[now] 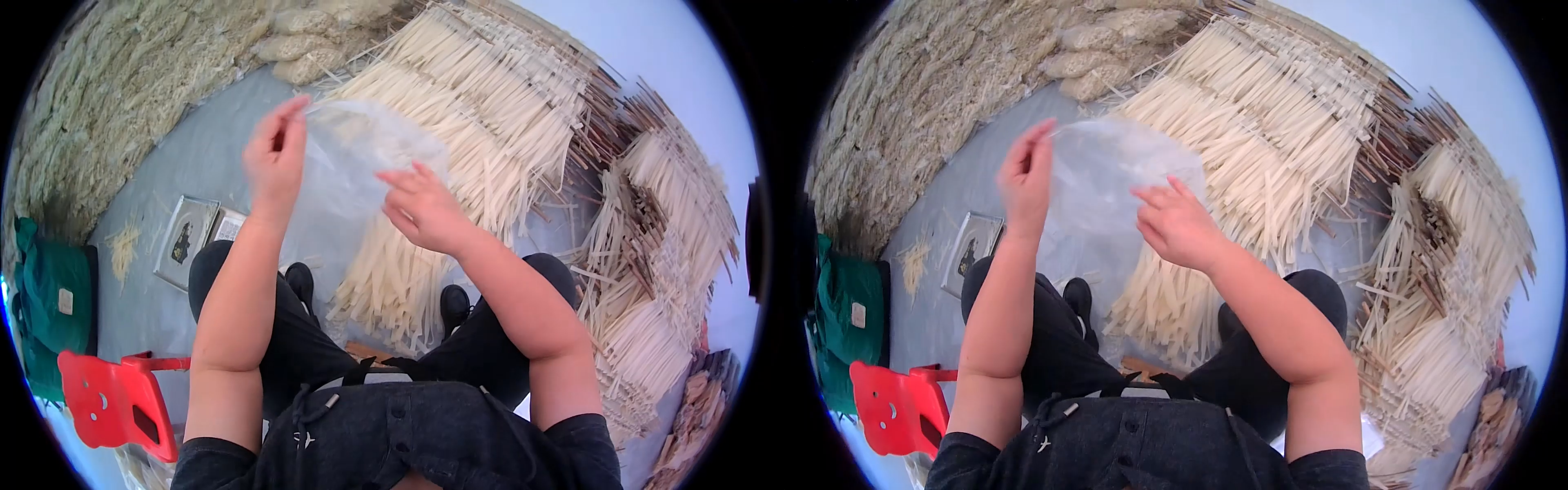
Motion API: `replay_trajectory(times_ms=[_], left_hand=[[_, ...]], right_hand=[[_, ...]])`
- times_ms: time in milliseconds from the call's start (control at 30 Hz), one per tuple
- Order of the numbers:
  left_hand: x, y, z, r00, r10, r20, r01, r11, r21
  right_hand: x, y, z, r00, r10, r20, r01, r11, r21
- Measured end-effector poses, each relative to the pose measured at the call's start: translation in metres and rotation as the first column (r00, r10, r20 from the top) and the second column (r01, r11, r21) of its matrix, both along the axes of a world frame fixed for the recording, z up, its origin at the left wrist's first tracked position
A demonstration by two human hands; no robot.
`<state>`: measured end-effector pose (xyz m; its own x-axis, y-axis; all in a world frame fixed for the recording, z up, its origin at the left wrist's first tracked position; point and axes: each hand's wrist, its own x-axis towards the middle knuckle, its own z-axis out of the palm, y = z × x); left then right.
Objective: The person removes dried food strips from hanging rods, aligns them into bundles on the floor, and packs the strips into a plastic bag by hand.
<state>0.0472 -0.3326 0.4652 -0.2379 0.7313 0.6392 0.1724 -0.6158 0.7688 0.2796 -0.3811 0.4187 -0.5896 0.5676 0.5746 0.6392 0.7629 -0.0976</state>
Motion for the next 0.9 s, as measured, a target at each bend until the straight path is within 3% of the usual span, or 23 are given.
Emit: replay_trajectory(times_ms=[33, 100, 133, 167, 200, 233, 267, 300, 333, 400, 433, 500, 533, 567, 600, 633, 700, 733, 800, 833, 867, 900], left_hand=[[0.000, -0.006, 0.004, 1.000, 0.000, 0.002, 0.000, 1.000, 0.003], [0.001, -0.019, 0.004, 0.961, -0.079, -0.264, 0.089, 0.996, 0.024], [0.000, -0.019, -0.012, 0.962, -0.083, -0.261, 0.093, 0.995, 0.025], [-0.003, -0.011, -0.040, 0.793, -0.128, -0.596, 0.077, 0.991, -0.110], [-0.005, -0.005, -0.054, 0.512, -0.196, -0.836, 0.005, 0.974, -0.225], [-0.003, -0.007, -0.047, 0.513, -0.194, -0.836, 0.004, 0.975, -0.224], [0.005, -0.014, -0.036, 0.672, -0.219, -0.707, 0.026, 0.961, -0.274], [0.010, -0.017, -0.026, 0.805, -0.228, -0.547, 0.060, 0.950, -0.308], [0.011, -0.020, -0.022, 0.807, -0.230, -0.545, 0.068, 0.951, -0.301], [0.011, -0.032, -0.020, 0.710, -0.339, -0.618, 0.040, 0.895, -0.444], [0.012, -0.031, -0.025, 0.709, -0.342, -0.617, 0.041, 0.893, -0.447], [0.015, -0.030, -0.034, 0.675, -0.287, -0.680, 0.023, 0.929, -0.369], [0.017, -0.030, -0.033, 0.673, -0.286, -0.683, 0.024, 0.930, -0.366], [0.020, -0.032, -0.030, 0.700, -0.268, -0.662, 0.050, 0.943, -0.329], [0.023, -0.035, -0.027, 0.727, -0.254, -0.638, 0.076, 0.953, -0.293], [0.024, -0.038, -0.024, 0.726, -0.256, -0.639, 0.080, 0.953, -0.291], [0.022, -0.041, -0.019, 0.734, -0.297, -0.610, 0.149, 0.948, -0.282], [0.020, -0.040, -0.021, 0.732, -0.297, -0.613, 0.148, 0.948, -0.282], [0.011, -0.033, -0.029, 0.747, -0.302, -0.592, 0.128, 0.939, -0.318], [0.006, -0.028, -0.037, 0.745, -0.303, -0.595, 0.129, 0.939, -0.318], [0.001, -0.022, -0.048, 0.704, -0.219, -0.676, 0.041, 0.962, -0.269], [-0.003, -0.015, -0.059, 0.651, -0.132, -0.748, -0.044, 0.977, -0.211]], right_hand=[[-0.002, 0.000, 0.005, 1.000, 0.000, 0.002, 0.000, 1.000, 0.003], [-0.006, -0.007, 0.011, 0.999, 0.024, -0.029, -0.027, 0.995, -0.098], [-0.004, -0.005, 0.000, 0.941, -0.017, 0.338, 0.186, 0.860, -0.475], [-0.002, 0.001, -0.019, 0.759, 0.099, 0.643, 0.483, 0.576, -0.659], [0.006, 0.006, -0.034, 0.756, 0.096, 0.648, 0.486, 0.582, -0.653], [0.018, 0.005, -0.052, 0.807, 0.129, 0.577, 0.414, 0.574, -0.707], [0.025, 0.000, -0.062, 0.853, 0.161, 0.497, 0.337, 0.556, -0.760], [0.020, -0.007, -0.045, 0.954, 0.049, 0.295, 0.206, 0.605, -0.769], [0.017, -0.005, -0.040, 0.953, 0.041, 0.300, 0.215, 0.609, -0.763], [0.010, -0.002, -0.034, 0.953, -0.243, -0.179, 0.100, 0.813, -0.573], [0.008, -0.004, -0.021, 0.953, -0.245, -0.179, 0.100, 0.811, -0.576], [0.006, -0.007, 0.007, 0.842, -0.530, 0.100, 0.444, 0.574, -0.688], [0.008, -0.004, 0.003, 0.841, -0.533, 0.097, 0.444, 0.576, -0.687], [0.012, 0.001, -0.004, 0.851, -0.517, -0.086, 0.422, 0.774, -0.472], [0.014, 0.001, -0.004, 0.858, -0.447, -0.252, 0.404, 0.891, -0.206], [0.018, 0.000, -0.001, 0.856, -0.450, -0.253, 0.408, 0.890, -0.204], [0.024, 0.004, 0.010, 0.861, -0.493, -0.126, 0.509, 0.845, 0.167], [0.034, 0.009, 0.003, 0.860, -0.493, -0.129, 0.509, 0.845, 0.166], [0.059, 0.021, -0.016, 0.808, -0.587, 0.042, 0.563, 0.792, 0.236], [0.061, 0.023, -0.014, 0.807, -0.589, 0.040, 0.565, 0.791, 0.235], [0.062, 0.024, -0.012, 0.764, -0.631, 0.134, 0.645, 0.755, -0.120], [0.062, 0.026, -0.008, 0.734, -0.634, 0.243, 0.664, 0.598, -0.448]])
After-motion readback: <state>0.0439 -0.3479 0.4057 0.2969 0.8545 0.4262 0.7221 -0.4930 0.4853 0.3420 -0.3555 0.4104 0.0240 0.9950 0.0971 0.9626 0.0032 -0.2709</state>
